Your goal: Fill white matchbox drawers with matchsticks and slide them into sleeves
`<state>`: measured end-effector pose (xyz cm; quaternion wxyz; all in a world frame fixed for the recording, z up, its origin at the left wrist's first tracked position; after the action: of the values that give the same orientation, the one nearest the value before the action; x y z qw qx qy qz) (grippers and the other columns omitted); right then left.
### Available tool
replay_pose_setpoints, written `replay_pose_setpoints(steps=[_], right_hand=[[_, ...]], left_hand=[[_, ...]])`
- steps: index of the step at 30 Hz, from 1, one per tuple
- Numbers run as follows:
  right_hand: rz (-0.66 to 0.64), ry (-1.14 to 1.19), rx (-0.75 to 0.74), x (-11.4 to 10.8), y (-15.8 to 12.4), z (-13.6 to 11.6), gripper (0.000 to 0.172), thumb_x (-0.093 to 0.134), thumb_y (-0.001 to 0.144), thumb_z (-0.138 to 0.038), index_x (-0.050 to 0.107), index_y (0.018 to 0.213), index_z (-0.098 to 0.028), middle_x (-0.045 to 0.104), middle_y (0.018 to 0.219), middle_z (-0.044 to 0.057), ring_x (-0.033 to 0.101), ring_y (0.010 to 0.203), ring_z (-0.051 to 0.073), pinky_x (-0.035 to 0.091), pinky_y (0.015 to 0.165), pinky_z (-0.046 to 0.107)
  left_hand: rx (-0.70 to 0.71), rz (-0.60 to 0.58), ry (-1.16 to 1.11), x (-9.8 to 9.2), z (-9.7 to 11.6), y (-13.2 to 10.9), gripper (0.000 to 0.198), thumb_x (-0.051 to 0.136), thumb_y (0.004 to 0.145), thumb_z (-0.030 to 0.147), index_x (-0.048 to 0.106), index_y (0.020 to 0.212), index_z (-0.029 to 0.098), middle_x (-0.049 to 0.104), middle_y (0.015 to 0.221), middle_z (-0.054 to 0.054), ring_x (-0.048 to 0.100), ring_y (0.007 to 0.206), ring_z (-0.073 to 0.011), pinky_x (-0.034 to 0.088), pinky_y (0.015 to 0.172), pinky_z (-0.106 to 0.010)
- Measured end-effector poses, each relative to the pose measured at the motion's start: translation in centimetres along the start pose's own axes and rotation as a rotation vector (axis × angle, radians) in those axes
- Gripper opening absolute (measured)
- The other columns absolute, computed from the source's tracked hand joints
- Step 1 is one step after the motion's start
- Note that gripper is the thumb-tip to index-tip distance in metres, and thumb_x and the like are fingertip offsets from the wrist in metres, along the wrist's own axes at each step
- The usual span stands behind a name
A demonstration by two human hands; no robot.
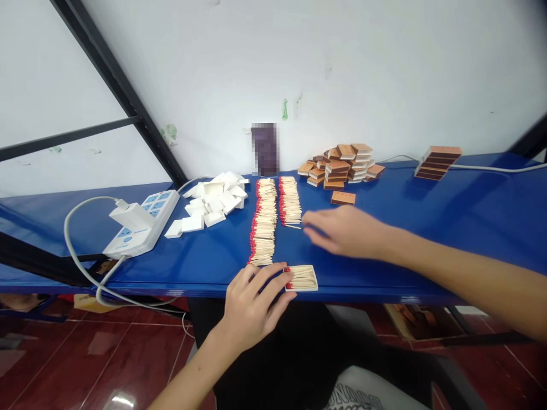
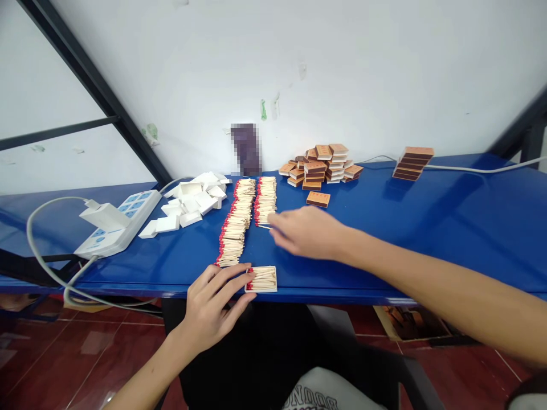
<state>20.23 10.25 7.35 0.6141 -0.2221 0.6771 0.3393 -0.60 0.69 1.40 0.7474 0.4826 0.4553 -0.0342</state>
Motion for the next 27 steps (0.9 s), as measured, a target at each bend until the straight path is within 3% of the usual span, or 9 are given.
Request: replay_pose_setpoints(steps=[3,5,9,13,16,20,23,27], right_hand=[[0.058,-0.235,0.282,-0.9,-0.1,3.8,0.027,0.037,0.097,-0.026,0.056,0.108,-0.012,0.064,0.102,0.017,0.062,0.074,0.023,0.031,0.059,0.031],[-0.023,-0.300,0.381,-0.8,-0.4,5.9,0.027,0.042,0.094,-0.029,0.057,0.109,-0.012,0.062,0.110,0.020,0.064,0.077,0.026,0.034,0.058,0.031],[-0.227,-0.322,0.494,0.0,-1.1,8.3,0.029,0.043,0.094,-0.033,0.058,0.108,-0.012,0.067,0.099,0.020,0.066,0.078,0.029,0.037,0.058,0.032],[-0.195,-0.248,0.349,-0.3,-1.0,7.7,0.023,0.047,0.091,-0.029,0.057,0.106,-0.015,0.067,0.102,0.015,0.065,0.082,0.026,0.037,0.061,0.031],[-0.131,-0.133,0.193,-1.0,-0.8,6.2,0.026,0.052,0.089,-0.039,0.055,0.106,-0.020,0.067,0.099,0.009,0.063,0.080,0.023,0.034,0.061,0.029],[-0.089,-0.121,0.123,-0.9,-0.3,4.3,0.037,0.048,0.091,-0.052,0.054,0.105,-0.019,0.065,0.103,0.010,0.061,0.077,0.023,0.030,0.059,0.029],[-0.130,-0.076,0.088,-0.4,0.2,3.2,0.025,0.044,0.093,-0.043,0.051,0.098,-0.019,0.064,0.098,0.009,0.060,0.076,0.022,0.028,0.059,0.029],[-0.191,0.034,0.019,-0.7,0.1,2.0,0.013,0.053,0.082,-0.030,0.045,0.087,-0.021,0.061,0.085,0.005,0.053,0.067,0.018,0.025,0.058,0.029]], left_hand=[[-0.013,0.010,0.007,0.0,0.0,0.0,0.033,0.067,0.091,0.023,0.060,0.123,0.018,0.071,0.115,-0.010,0.065,0.091,-0.0231,0.051,0.077,-0.037],[-0.026,0.014,0.010,0.0,-0.1,0.0,0.037,0.066,0.091,0.025,0.057,0.127,0.018,0.071,0.114,-0.010,0.065,0.092,-0.0235,0.052,0.078,-0.037],[-0.038,0.025,-0.011,0.0,-0.1,0.0,0.035,0.068,0.090,0.024,0.059,0.123,0.018,0.071,0.112,-0.011,0.064,0.092,-0.0241,0.052,0.077,-0.038],[-0.043,0.040,-0.035,-0.1,-0.1,0.1,0.032,0.071,0.087,0.022,0.062,0.117,0.017,0.070,0.109,-0.011,0.063,0.091,-0.0239,0.052,0.077,-0.037],[-0.054,0.048,-0.053,-0.3,0.0,0.3,0.033,0.071,0.086,0.021,0.062,0.118,0.017,0.070,0.107,-0.010,0.063,0.090,-0.0232,0.052,0.078,-0.037],[-0.068,0.057,-0.081,-0.3,0.0,0.4,0.032,0.072,0.085,0.021,0.063,0.116,0.017,0.070,0.105,-0.010,0.064,0.090,-0.0224,0.053,0.078,-0.036],[-0.063,0.064,-0.099,-0.3,0.0,0.4,0.028,0.073,0.085,0.019,0.064,0.112,0.017,0.070,0.105,-0.010,0.064,0.089,-0.0220,0.053,0.078,-0.036],[-0.057,0.074,-0.101,-0.4,0.0,0.4,0.027,0.073,0.085,0.019,0.065,0.110,0.017,0.071,0.105,-0.010,0.065,0.089,-0.0221,0.053,0.078,-0.036]])
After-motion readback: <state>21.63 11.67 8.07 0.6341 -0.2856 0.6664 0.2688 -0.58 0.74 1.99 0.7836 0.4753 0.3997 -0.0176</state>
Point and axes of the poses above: each hand's wrist, its own y-axis towards the middle knuckle, its own x-axis out of the palm, z = x × y, the point moved 3 cm from there along y, towards the middle knuckle
